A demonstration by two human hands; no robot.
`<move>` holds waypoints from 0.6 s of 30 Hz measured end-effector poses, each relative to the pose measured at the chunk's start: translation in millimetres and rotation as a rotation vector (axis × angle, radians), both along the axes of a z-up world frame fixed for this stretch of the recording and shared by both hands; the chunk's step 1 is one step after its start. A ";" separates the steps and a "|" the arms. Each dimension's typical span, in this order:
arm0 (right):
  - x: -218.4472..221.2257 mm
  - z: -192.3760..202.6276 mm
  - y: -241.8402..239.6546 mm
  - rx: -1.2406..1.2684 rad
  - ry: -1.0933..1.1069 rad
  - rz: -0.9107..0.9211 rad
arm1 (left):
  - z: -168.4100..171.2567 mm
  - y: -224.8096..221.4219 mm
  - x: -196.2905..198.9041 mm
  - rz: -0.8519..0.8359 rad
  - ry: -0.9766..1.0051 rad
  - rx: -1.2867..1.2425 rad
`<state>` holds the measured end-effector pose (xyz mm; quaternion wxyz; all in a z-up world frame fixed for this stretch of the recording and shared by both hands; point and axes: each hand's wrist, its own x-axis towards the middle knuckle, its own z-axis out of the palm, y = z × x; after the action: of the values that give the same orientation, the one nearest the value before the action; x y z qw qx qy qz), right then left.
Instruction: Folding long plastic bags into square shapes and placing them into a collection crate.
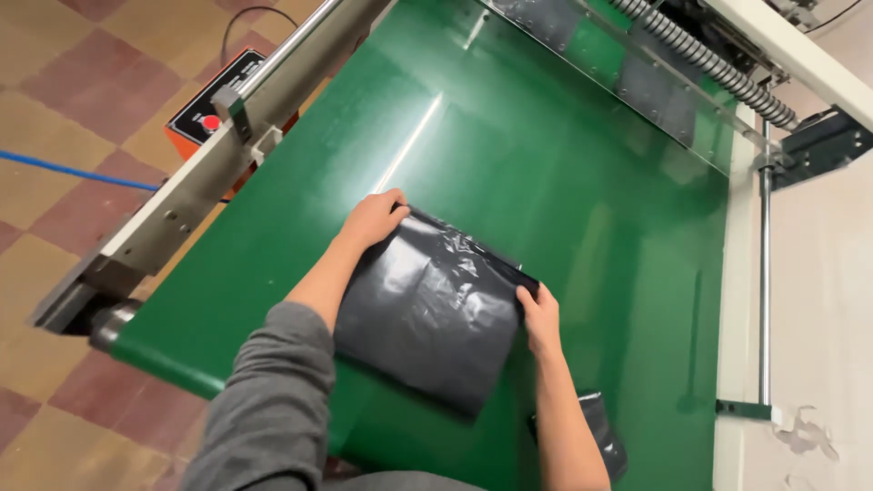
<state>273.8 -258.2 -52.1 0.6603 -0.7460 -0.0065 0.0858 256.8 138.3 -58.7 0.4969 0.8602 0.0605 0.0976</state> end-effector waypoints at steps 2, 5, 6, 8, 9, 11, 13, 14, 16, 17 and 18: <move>25.2 -15.1 -1.8 -0.132 0.048 0.006 | -10.6 -6.2 14.4 0.042 0.059 0.075; 43.2 -17.7 4.6 -0.300 0.115 0.016 | -18.2 -8.8 28.1 0.096 0.123 0.205; 44.4 -15.0 7.0 -0.346 0.129 0.021 | -20.9 -9.9 27.9 0.113 0.126 0.248; 48.4 1.0 17.8 -0.560 -0.207 0.060 | -4.7 -15.5 21.5 0.123 0.177 0.265; 48.9 9.3 22.9 -0.767 -0.569 0.101 | 3.9 -18.4 17.5 0.133 0.209 0.276; 59.4 15.2 34.7 -0.821 -0.597 0.181 | 3.3 -27.4 15.8 0.169 0.155 0.381; 69.9 15.3 43.4 -0.878 -0.629 0.271 | 11.1 -39.0 4.8 0.208 0.097 0.477; 75.4 13.1 44.9 -0.950 -0.439 0.325 | 19.5 -47.6 -4.2 0.199 -0.006 0.592; 80.2 6.6 47.3 -1.018 -0.240 0.376 | 33.1 -66.2 -26.2 0.183 -0.109 0.704; 79.7 2.5 48.1 -1.125 -0.281 0.447 | 38.4 -76.4 -39.3 0.044 -0.114 0.583; 81.9 0.6 50.1 -1.234 -0.329 0.516 | 44.8 -85.4 -50.3 -0.091 -0.125 0.460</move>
<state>355.7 -208.1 -51.5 0.0635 -0.9635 -0.2337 0.1139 206.6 52.9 -14.0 0.2948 0.9448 -0.0331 0.1394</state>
